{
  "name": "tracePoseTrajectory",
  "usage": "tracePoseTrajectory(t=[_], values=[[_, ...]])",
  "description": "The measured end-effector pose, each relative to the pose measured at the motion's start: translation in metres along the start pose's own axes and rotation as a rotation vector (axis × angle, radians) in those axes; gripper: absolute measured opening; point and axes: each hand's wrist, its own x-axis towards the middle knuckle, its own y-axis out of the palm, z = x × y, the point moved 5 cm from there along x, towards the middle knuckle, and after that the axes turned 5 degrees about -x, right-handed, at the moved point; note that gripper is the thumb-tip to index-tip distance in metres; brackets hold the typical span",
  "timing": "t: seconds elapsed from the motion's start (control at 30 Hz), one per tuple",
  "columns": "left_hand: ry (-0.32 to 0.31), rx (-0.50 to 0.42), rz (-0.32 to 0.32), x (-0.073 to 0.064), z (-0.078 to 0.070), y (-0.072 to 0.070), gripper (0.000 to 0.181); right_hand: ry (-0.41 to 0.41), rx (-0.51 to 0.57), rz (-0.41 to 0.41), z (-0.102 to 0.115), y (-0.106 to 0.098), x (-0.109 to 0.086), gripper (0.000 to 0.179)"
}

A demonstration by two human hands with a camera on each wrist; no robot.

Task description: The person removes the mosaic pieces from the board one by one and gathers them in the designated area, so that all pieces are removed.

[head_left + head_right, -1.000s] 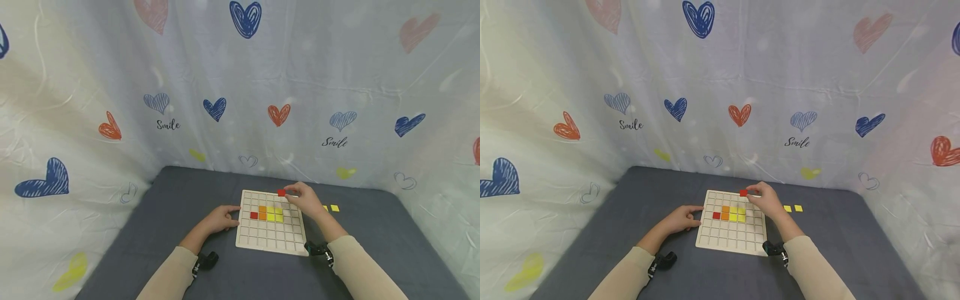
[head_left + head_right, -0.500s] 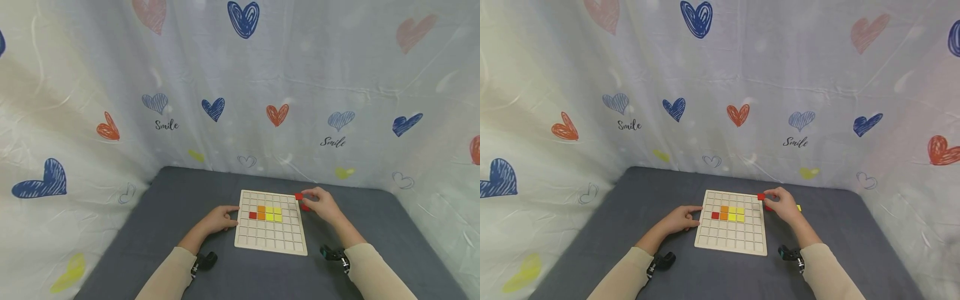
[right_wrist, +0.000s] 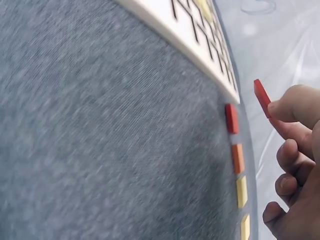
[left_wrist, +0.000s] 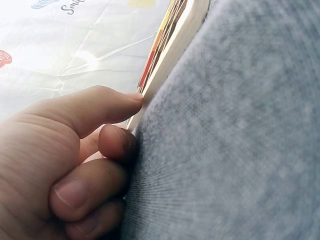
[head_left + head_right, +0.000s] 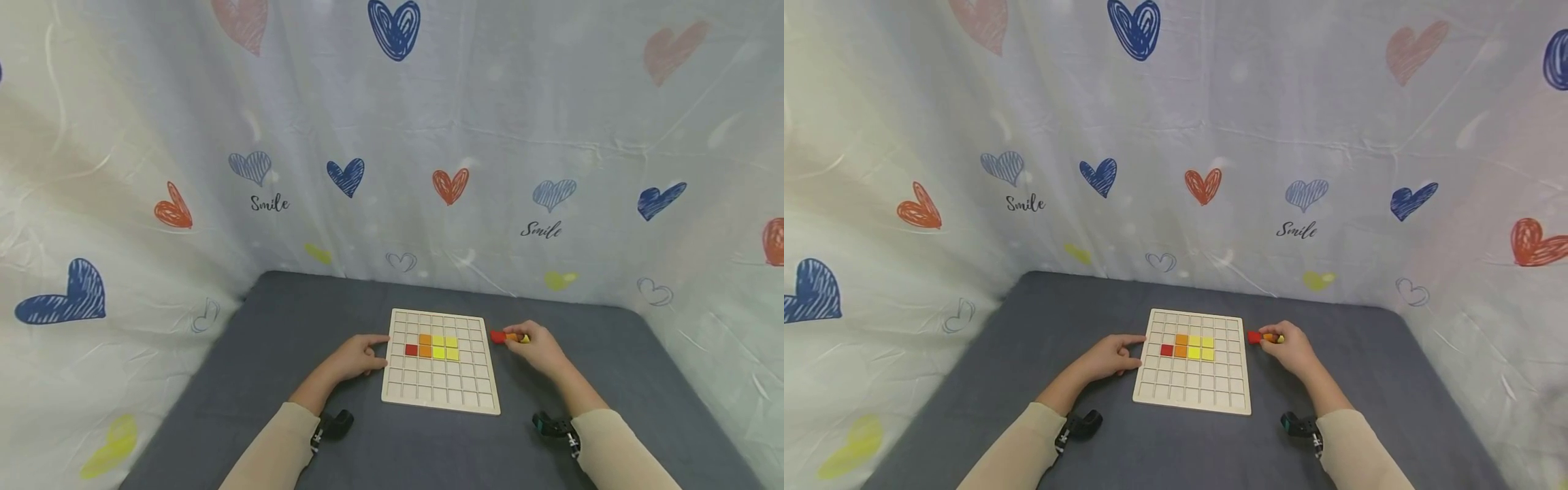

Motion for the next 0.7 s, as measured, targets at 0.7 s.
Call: tracePoseTrajectory(t=[0.7], values=[[0.025, -0.003, 0.001, -0.001, -0.001, 0.000, 0.059, 0.031, -0.115, 0.040, -0.011, 0.017, -0.007, 0.026]])
